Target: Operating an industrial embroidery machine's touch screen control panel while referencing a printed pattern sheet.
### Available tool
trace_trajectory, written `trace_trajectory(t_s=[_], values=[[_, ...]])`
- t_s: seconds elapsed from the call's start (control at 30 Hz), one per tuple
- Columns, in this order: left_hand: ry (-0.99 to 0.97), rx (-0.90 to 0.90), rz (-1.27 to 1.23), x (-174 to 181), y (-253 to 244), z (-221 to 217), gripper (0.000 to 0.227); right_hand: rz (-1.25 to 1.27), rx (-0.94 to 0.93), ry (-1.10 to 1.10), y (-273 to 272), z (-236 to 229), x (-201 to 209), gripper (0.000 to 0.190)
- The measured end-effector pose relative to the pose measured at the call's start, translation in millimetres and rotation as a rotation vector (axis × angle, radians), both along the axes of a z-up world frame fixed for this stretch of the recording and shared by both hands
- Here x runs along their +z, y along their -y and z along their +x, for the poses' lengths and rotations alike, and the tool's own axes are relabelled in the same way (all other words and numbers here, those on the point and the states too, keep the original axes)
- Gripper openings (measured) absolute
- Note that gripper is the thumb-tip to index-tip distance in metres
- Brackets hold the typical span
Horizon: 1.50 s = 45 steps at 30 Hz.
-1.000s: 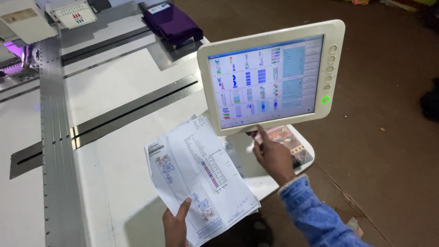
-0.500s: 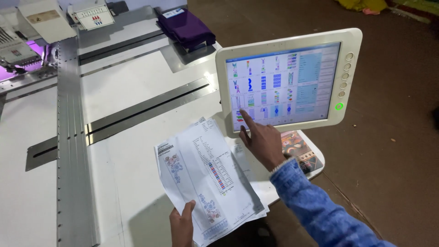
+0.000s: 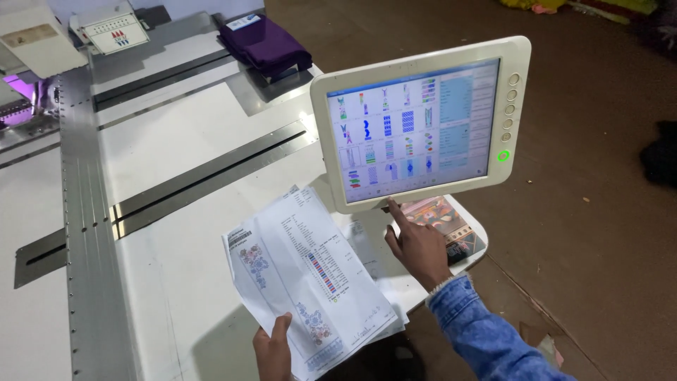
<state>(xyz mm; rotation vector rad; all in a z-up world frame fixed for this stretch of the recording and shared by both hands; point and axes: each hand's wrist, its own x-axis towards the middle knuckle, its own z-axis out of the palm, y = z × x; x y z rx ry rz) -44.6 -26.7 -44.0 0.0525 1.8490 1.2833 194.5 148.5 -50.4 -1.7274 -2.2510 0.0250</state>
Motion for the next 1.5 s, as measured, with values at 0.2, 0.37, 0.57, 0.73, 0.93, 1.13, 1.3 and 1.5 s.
trace_trajectory(t_s=[0.2, 0.37, 0.57, 0.73, 0.93, 1.13, 1.3, 1.5], values=[[0.018, 0.011, -0.018, 5, 1, 3, 0.041, -0.004, -0.045, -0.060, -8, 6, 3, 0.067], [0.036, 0.014, -0.029, 10, 2, 4, 0.044, -0.072, -0.095, 0.045, -11, 5, 3, 0.067], [0.042, 0.024, 0.047, -5, 1, 2, 0.045, -0.132, -0.092, 0.045, 0, -1, -1, 0.074], [0.059, 0.019, 0.023, -7, 0, 3, 0.048, -0.190, -0.094, 0.023, 7, -4, 11, 0.078], [0.079, -0.012, 0.036, 7, 0, 7, 0.045, -0.545, -0.030, -0.365, 32, -13, 25, 0.078], [0.104, -0.022, 0.033, 19, 2, 12, 0.050, -0.920, 0.190, -0.842, 59, -23, 18, 0.039], [0.260, 0.025, 0.214, 3, 1, 14, 0.049, -0.899, 0.013, -0.960, 56, -24, 5, 0.033], [0.283, -0.014, 0.200, 12, 6, 21, 0.042, -0.840, 0.003, -0.929, 58, -31, 7, 0.035]])
